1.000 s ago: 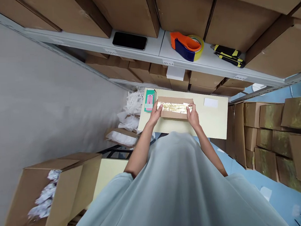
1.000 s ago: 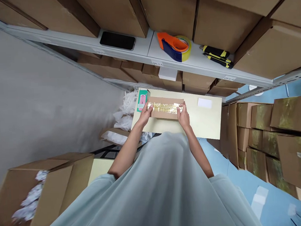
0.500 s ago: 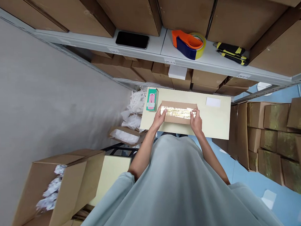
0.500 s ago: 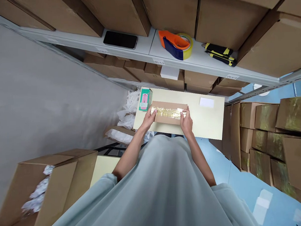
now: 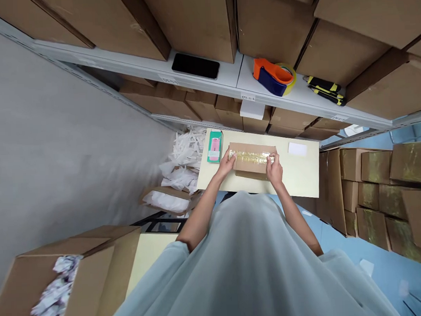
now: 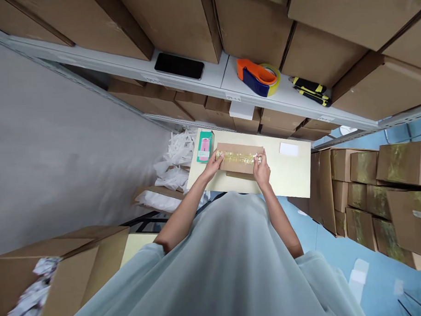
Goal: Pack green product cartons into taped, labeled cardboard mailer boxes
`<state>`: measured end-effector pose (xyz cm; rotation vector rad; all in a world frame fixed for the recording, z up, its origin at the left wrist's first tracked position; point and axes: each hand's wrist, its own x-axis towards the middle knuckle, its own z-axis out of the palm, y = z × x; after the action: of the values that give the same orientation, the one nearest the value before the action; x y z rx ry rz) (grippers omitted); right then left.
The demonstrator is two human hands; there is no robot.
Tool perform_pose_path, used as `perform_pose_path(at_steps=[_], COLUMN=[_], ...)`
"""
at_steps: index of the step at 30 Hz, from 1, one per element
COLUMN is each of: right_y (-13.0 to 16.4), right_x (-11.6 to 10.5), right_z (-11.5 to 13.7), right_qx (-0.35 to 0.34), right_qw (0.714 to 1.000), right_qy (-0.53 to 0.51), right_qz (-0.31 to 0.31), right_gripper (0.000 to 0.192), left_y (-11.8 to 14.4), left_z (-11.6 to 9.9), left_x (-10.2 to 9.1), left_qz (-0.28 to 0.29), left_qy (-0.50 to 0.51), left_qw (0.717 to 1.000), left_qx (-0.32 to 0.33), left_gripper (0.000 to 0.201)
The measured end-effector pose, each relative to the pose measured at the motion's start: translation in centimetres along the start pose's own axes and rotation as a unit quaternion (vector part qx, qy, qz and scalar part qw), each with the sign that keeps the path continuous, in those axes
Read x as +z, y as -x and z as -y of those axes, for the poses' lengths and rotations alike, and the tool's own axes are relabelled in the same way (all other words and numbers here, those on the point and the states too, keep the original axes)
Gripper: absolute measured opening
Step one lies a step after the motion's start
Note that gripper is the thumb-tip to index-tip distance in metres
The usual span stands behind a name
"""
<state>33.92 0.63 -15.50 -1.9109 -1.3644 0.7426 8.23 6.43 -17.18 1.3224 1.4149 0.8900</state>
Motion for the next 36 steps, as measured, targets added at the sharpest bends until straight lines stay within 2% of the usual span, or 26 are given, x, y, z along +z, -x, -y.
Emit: perform_pose_path(at_steps=[4, 8, 10, 14, 19, 23, 27, 30, 33, 36], right_y=[3.4, 7.2, 8.0, 6.1, 1.6, 2.2, 5.3, 6.0, 4.1, 0.4], right_x=[-0.2, 0.1, 0.3, -0.4, -2.5, -2.6, -2.3, -2.6, -2.6, -2.0], right_z=[0.0, -0.4, -0.5, -0.3, 1.6, 2.5, 1.3, -0.3, -1.4, -1.9], right_qx=[0.014, 0.056, 0.064, 0.059, 0.022, 0.019, 0.069, 0.093, 0.082, 0.052], right_qw=[1.0, 0.998, 0.996, 0.996, 0.998, 0.996, 0.994, 0.993, 0.994, 0.997], right_qy=[-0.015, -0.018, -0.017, -0.002, 0.006, 0.009, 0.017, 0.022, 0.022, 0.009], right_qz=[-0.013, -0.038, -0.054, -0.061, -0.059, -0.092, -0.084, -0.074, -0.065, -0.052], right_gripper=[0.043, 0.049, 0.049, 0.051, 0.05, 0.05, 0.051, 0.049, 0.048, 0.044], left_y=[1.8, 3.3, 3.6, 2.5, -0.4, -0.7, 0.5, 1.0, 0.4, -0.8], left_z=[-0.4, -0.3, 0.0, -0.6, -3.3, -3.7, -2.7, -2.2, -2.1, -1.9], left_x=[-1.0, -2.1, -2.4, -2.2, -1.8, -2.4, -2.4, -1.5, -0.4, 0.6], left_qz=[0.034, 0.068, 0.074, 0.095, 0.104, 0.111, 0.144, 0.163, 0.145, 0.116], left_qy=[0.03, -0.005, -0.032, -0.077, -0.136, -0.146, -0.207, -0.248, -0.238, -0.197], left_qw=[0.999, 0.998, 0.996, 0.991, 0.984, 0.983, 0.967, 0.954, 0.959, 0.972], left_qx=[-0.022, -0.016, -0.026, -0.054, -0.054, -0.029, -0.044, -0.045, -0.049, -0.061], left_gripper=[0.077, 0.077, 0.077, 0.075, 0.072, 0.073, 0.075, 0.073, 0.073, 0.073])
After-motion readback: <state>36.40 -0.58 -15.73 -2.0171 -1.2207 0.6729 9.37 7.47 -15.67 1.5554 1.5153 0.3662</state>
